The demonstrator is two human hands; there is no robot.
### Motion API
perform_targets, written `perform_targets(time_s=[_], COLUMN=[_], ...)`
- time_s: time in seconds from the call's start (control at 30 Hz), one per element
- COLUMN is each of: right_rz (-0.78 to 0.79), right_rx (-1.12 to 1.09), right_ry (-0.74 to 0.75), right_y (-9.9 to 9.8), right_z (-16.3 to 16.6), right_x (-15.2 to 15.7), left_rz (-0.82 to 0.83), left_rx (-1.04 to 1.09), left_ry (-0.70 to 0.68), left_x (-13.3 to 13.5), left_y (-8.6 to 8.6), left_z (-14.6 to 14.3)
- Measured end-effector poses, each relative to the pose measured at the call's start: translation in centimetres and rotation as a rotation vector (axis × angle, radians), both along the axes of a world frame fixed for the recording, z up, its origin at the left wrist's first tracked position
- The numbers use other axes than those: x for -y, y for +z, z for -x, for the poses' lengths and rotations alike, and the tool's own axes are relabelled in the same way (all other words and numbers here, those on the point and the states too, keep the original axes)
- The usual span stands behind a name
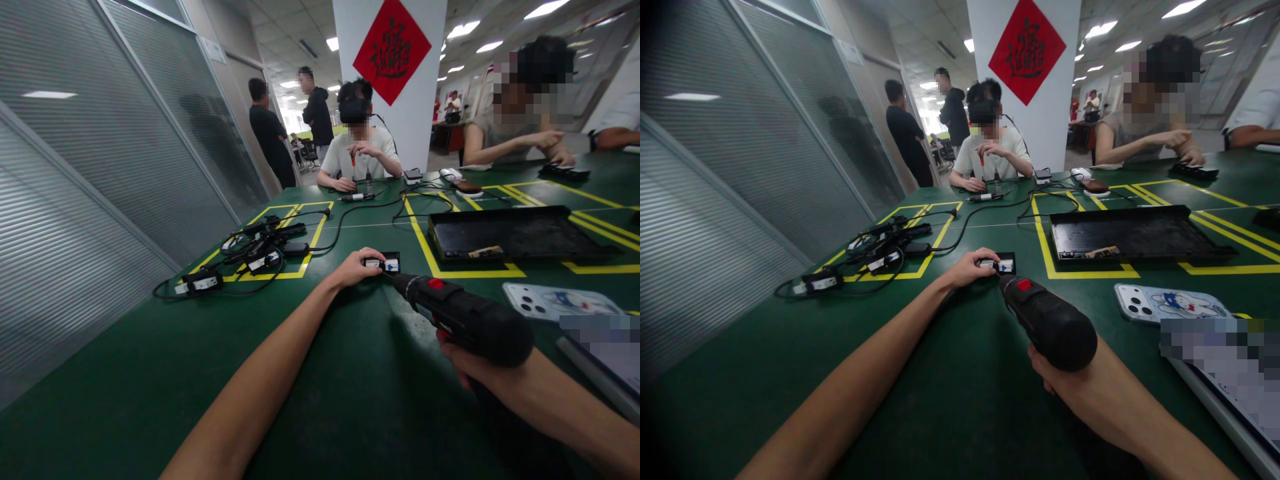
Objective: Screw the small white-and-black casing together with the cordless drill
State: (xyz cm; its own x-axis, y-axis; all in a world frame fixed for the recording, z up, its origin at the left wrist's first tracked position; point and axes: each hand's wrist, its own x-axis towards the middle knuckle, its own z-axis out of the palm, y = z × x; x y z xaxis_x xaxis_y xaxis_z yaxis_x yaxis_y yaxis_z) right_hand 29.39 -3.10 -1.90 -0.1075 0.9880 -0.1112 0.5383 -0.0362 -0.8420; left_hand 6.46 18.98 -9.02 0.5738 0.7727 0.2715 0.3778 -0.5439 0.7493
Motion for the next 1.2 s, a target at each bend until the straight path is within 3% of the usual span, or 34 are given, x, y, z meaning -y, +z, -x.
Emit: perform_targets(time_s=[0.27, 1.2], right_rz=[-0.042, 0.0], right_rx=[0.043, 0.077], right_ry=[-0.051, -0.037], right_y=[-0.6, 0.6], right_z=[0.1, 0.3], right_x=[-0.2, 0.0], left_rz=[0.001, -0.004], left_rx=[0.001, 0.025], left_ry=[-0.009, -0.001], left_x=[-0.2, -0.2], left_y=[-0.1, -0.4], left_z=[-0.1, -0.2])
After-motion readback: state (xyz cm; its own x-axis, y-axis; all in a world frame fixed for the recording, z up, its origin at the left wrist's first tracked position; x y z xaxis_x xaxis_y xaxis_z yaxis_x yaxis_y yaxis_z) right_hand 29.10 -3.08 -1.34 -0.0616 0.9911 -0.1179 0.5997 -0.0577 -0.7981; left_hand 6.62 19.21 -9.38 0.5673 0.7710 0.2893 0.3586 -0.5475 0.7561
